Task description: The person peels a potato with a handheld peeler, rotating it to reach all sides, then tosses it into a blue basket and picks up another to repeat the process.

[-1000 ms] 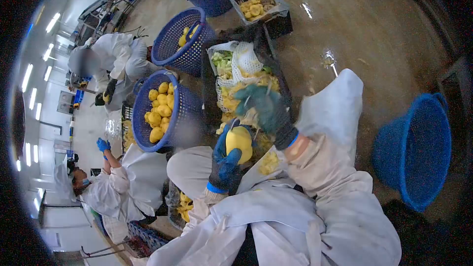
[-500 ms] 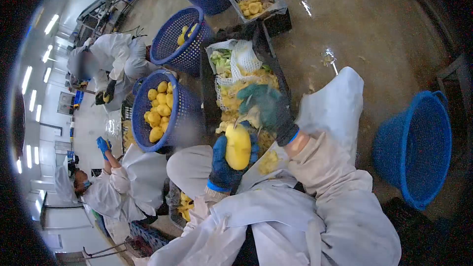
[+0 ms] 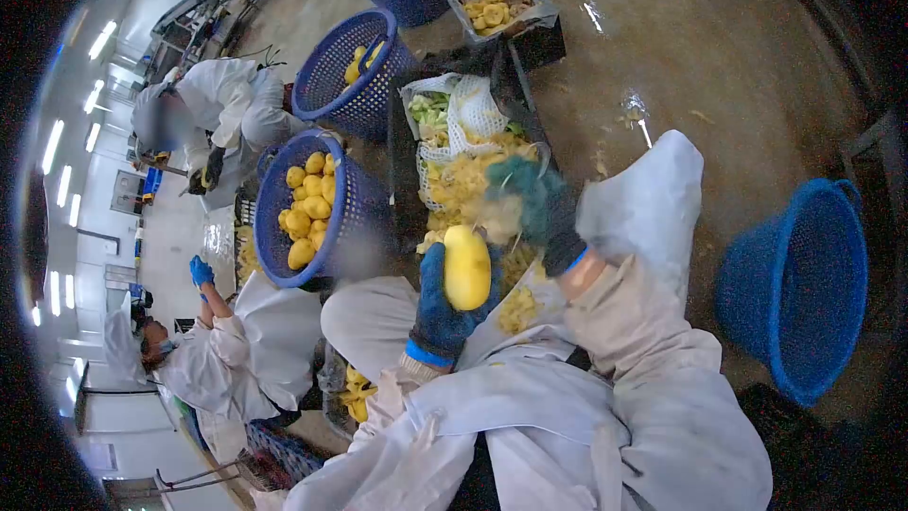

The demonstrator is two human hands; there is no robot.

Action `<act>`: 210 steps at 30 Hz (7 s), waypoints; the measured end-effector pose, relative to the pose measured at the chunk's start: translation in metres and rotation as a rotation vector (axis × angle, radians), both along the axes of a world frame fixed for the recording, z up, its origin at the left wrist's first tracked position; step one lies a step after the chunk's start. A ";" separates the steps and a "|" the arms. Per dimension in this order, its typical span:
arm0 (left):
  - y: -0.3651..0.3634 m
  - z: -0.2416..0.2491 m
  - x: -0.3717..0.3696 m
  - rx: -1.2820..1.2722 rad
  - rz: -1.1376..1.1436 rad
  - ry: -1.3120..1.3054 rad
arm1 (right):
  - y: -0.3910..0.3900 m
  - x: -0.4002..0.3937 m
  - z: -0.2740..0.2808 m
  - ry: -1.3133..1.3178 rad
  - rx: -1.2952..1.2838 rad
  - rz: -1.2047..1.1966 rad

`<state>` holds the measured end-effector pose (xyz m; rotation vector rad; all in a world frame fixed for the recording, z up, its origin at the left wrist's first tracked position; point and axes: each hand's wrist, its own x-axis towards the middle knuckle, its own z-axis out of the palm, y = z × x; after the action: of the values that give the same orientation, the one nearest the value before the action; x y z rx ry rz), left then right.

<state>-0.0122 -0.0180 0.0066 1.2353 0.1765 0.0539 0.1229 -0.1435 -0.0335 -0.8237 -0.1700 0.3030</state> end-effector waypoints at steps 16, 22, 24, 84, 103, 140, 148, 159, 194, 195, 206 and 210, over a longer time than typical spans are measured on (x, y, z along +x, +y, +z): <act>0.002 -0.018 0.005 0.451 0.195 -0.263 | 0.010 -0.009 0.000 -0.032 -0.090 -0.045; 0.001 -0.019 0.011 -0.336 0.156 0.173 | 0.005 0.016 -0.032 0.232 -0.024 -0.166; 0.003 -0.003 0.010 -0.626 0.096 0.252 | 0.008 0.004 -0.015 0.076 -0.103 -0.161; 0.431 -0.091 0.085 0.366 0.447 0.366 | 0.039 0.050 -0.098 0.328 -0.418 0.057; 0.036 -0.014 0.026 -1.168 -0.123 0.012 | 0.049 -0.025 0.075 -0.430 -0.482 0.280; 0.023 -0.041 -0.015 -0.188 -0.116 0.028 | 0.028 0.011 0.016 -0.963 -0.590 0.198; 0.018 -0.015 -0.013 0.732 0.091 -0.270 | 0.030 0.000 0.005 -0.156 -0.393 0.209; 0.023 -0.010 -0.010 0.864 0.109 -0.318 | 0.005 0.046 -0.069 -0.035 -0.367 0.008; 0.008 -0.014 -0.007 -0.863 0.002 0.171 | 0.012 -0.002 -0.011 -0.106 -0.174 -0.028; 0.005 -0.017 -0.009 -0.893 0.007 0.193 | 0.015 -0.022 0.010 -0.064 -0.114 0.030; -0.001 -0.012 0.009 -1.060 0.166 0.261 | 0.007 -0.006 -0.038 -0.188 -0.354 -0.131; -0.005 -0.001 0.009 -1.012 0.277 0.252 | 0.006 -0.006 -0.011 -0.563 -0.611 -0.311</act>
<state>-0.0031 -0.0226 0.0061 0.1973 0.5196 0.0391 0.1167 -0.1374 -0.0443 -1.5135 -0.4834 -0.1950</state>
